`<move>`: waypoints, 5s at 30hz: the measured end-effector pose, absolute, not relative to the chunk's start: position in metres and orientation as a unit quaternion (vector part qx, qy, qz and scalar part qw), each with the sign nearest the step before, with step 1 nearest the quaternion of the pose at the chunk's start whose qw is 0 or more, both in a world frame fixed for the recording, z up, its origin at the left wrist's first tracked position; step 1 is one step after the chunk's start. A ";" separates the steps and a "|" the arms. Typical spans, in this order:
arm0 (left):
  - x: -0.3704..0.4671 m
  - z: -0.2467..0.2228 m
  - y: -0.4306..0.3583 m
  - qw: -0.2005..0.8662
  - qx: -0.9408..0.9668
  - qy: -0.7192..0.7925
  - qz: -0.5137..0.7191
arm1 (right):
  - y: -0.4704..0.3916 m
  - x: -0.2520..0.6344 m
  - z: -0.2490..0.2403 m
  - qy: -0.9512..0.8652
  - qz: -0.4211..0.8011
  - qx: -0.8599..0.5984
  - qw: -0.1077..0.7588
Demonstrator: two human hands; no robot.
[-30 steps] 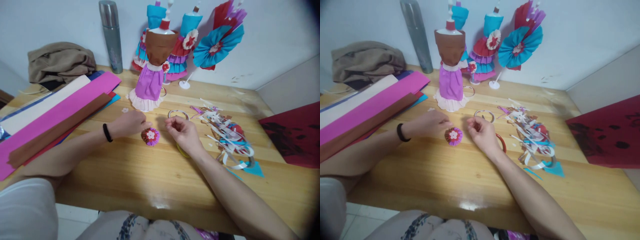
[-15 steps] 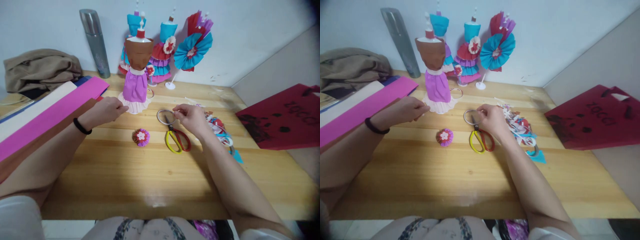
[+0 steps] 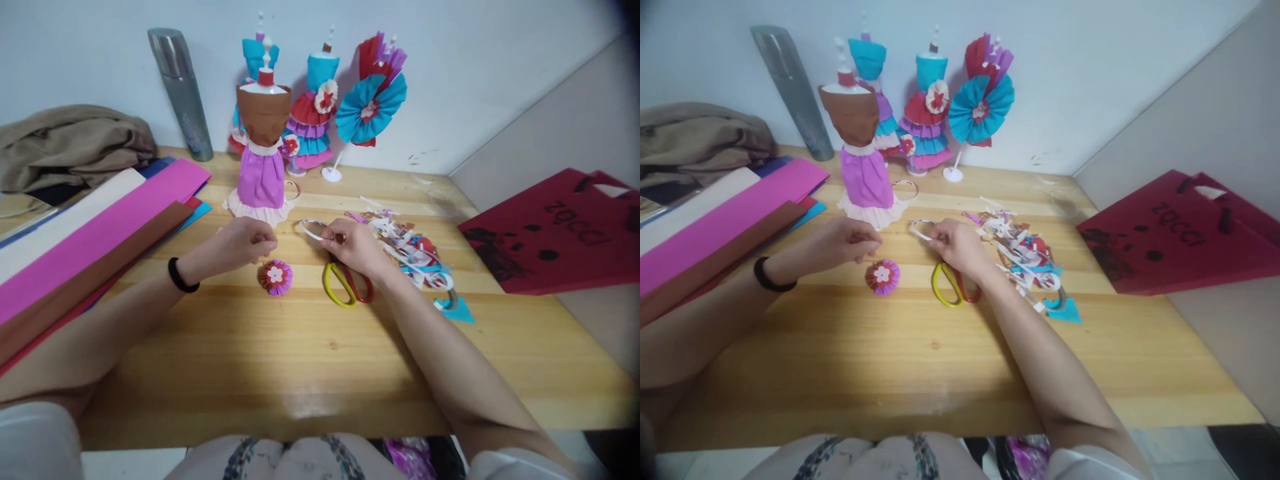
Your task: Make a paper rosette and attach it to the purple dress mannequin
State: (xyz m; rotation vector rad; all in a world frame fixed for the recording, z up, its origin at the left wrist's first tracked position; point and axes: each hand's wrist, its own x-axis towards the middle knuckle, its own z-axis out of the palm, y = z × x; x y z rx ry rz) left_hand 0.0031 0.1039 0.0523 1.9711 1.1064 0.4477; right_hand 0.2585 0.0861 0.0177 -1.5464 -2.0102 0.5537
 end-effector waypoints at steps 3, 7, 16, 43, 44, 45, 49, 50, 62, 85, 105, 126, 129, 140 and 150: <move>0.004 0.047 0.106 0.451 0.730 0.459 0.229 | 0.082 0.265 0.027 -0.673 0.399 -0.523 0.337; 0.004 0.040 0.107 0.445 0.729 0.449 0.264 | 0.075 0.266 0.032 -0.594 0.533 -0.480 0.364; 0.003 0.034 0.105 0.448 0.747 0.413 0.266 | 0.076 0.262 0.028 -0.554 0.587 -0.449 0.383; 0.007 0.058 0.084 0.090 0.895 0.371 0.230 | 0.071 0.264 0.042 -0.697 0.387 -0.464 0.385; 0.007 0.059 0.083 0.053 0.911 0.356 0.202 | 0.067 0.260 0.045 -0.723 0.341 -0.458 0.389; 0.007 0.061 0.082 0.021 0.923 0.340 0.178 | 0.064 0.256 0.049 -0.744 0.293 -0.454 0.394; 0.006 0.065 0.078 -0.070 0.942 0.306 0.115 | 0.050 0.242 0.061 -0.779 0.170 -0.450 0.401; 0.006 0.066 0.077 -0.083 0.943 0.304 0.108 | 0.048 0.240 0.063 -0.790 0.159 -0.444 0.392; -0.001 0.063 0.087 0.106 0.896 0.310 0.299 | 0.053 0.242 0.053 -0.780 0.284 -0.452 0.328; -0.005 0.063 0.095 0.119 0.905 0.279 0.298 | 0.061 0.251 0.046 -0.757 0.360 -0.431 0.334; -0.012 0.063 0.107 0.315 0.811 0.347 0.350 | 0.061 0.242 0.040 -0.699 0.444 -0.408 0.384; 0.004 0.053 0.090 0.248 0.809 0.417 0.332 | 0.063 0.243 0.033 -0.735 0.339 -0.409 0.422; 0.004 0.053 0.088 0.261 0.800 0.417 0.344 | 0.065 0.245 0.031 -0.735 0.343 -0.407 0.421; 0.006 0.053 0.080 0.204 0.814 0.432 0.330 | 0.069 0.249 0.023 -0.755 0.300 -0.403 0.421; 0.005 0.047 0.088 0.040 0.828 0.468 0.306 | 0.065 0.242 0.028 -0.746 0.346 -0.392 0.413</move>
